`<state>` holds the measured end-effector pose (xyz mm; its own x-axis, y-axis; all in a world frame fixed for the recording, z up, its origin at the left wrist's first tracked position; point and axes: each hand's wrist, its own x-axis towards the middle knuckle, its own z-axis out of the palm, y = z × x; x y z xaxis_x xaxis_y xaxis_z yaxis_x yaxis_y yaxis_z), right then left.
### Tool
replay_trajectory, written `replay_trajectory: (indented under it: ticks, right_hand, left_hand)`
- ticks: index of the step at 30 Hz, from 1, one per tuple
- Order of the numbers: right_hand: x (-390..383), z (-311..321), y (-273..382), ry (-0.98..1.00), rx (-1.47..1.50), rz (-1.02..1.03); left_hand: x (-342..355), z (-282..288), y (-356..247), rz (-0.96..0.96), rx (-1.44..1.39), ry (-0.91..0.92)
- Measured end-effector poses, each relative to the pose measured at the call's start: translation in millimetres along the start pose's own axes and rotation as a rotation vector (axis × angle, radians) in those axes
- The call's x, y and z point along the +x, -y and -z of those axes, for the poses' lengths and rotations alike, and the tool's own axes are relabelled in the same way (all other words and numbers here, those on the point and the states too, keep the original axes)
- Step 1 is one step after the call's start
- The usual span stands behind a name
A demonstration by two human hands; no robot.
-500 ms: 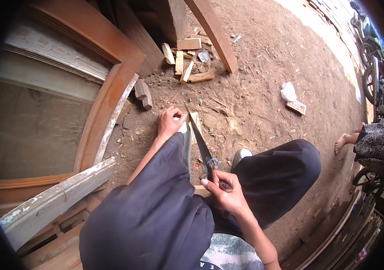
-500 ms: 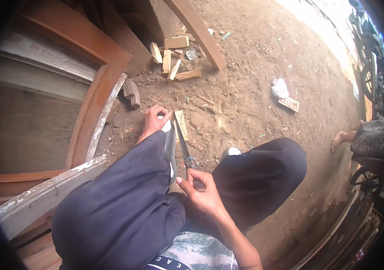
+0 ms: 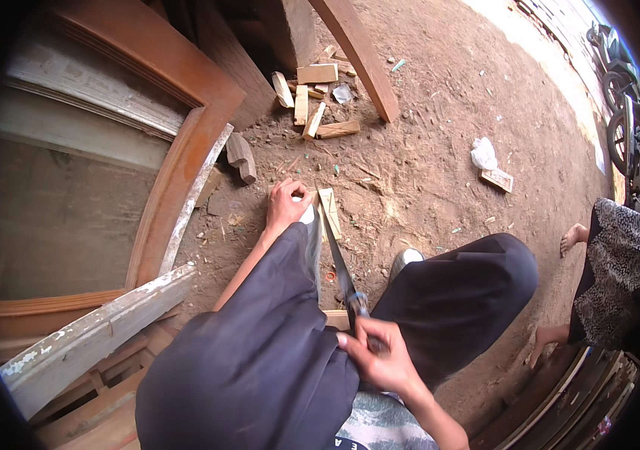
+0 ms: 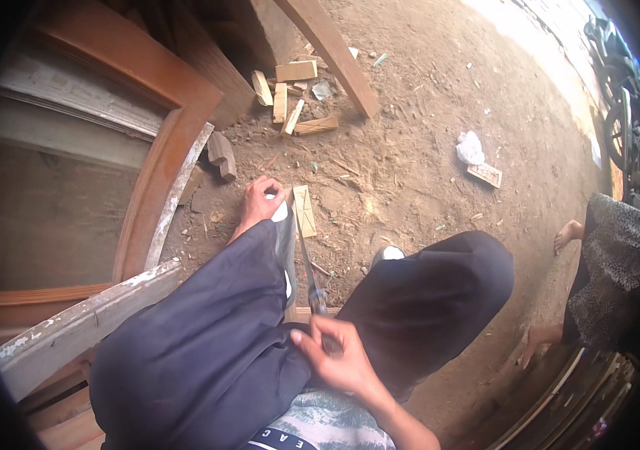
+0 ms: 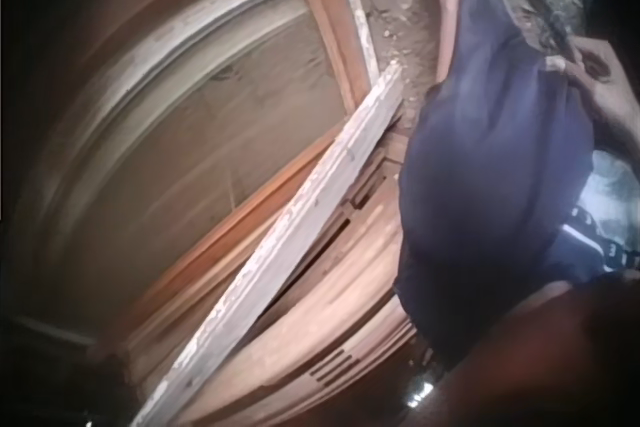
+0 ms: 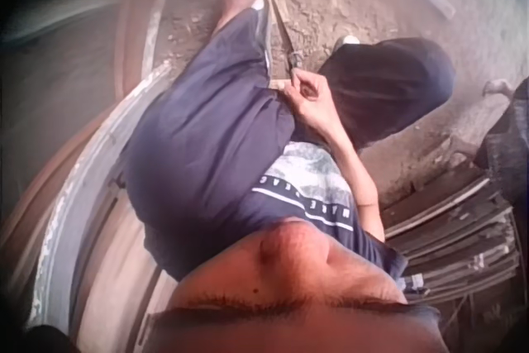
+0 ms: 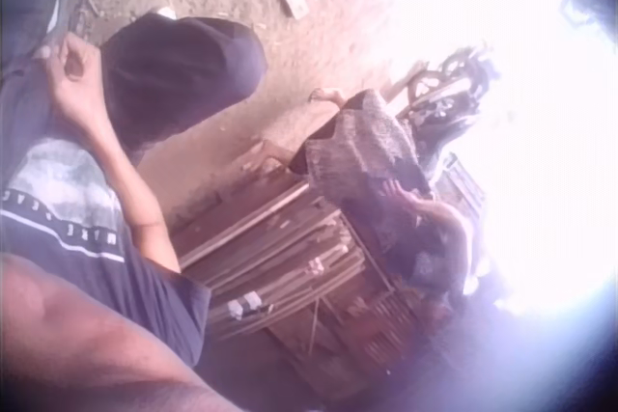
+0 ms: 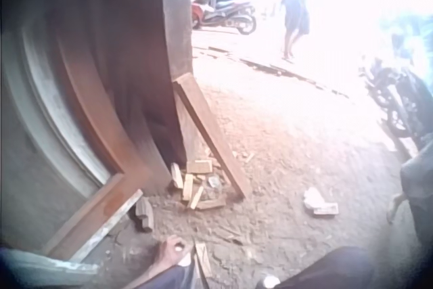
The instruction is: The person sits on the ground and uses a machete to repeatedly strike and split a small piece of wood held between their feet. The person adjusts the wood occasionally and continues chopping until the clip ends.
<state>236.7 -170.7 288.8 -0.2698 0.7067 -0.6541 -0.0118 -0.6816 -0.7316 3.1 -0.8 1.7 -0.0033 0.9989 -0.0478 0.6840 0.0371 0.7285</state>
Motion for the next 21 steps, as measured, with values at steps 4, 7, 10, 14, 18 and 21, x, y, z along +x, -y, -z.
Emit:
replay_trajectory:
  ticks: [4, 7, 10, 14, 18, 21]
  right_hand:
    - [-43.3, 11.5, 3.3, 0.004, -0.026, -0.1]
    - [0.8, 9.5, -5.0, 0.008, -0.046, -0.071]
    - [27.9, 7.0, 1.4, 0.03, -0.056, 0.0]
    - [-16.4, 13.8, -8.7, 0.064, -0.057, 0.043]
    - [-15.8, 23.1, -6.0, -0.015, 0.005, -0.073]
    - [35.6, 16.1, -7.6, -0.023, -0.014, -0.062]
  left_hand:
    - [0.3, -4.9, 9.0, -0.065, 0.062, -0.035]
    - [0.3, -8.5, 0.4, -0.062, 0.046, -0.027]
    - [-1.7, -3.4, 2.8, -0.011, -0.016, -0.004]
    - [-0.6, -3.3, 12.6, -0.064, -0.017, -0.018]
    - [1.0, -3.0, -9.0, 0.001, -0.028, 0.044]
    - [0.6, -2.8, 11.4, -0.063, 0.014, 0.003]
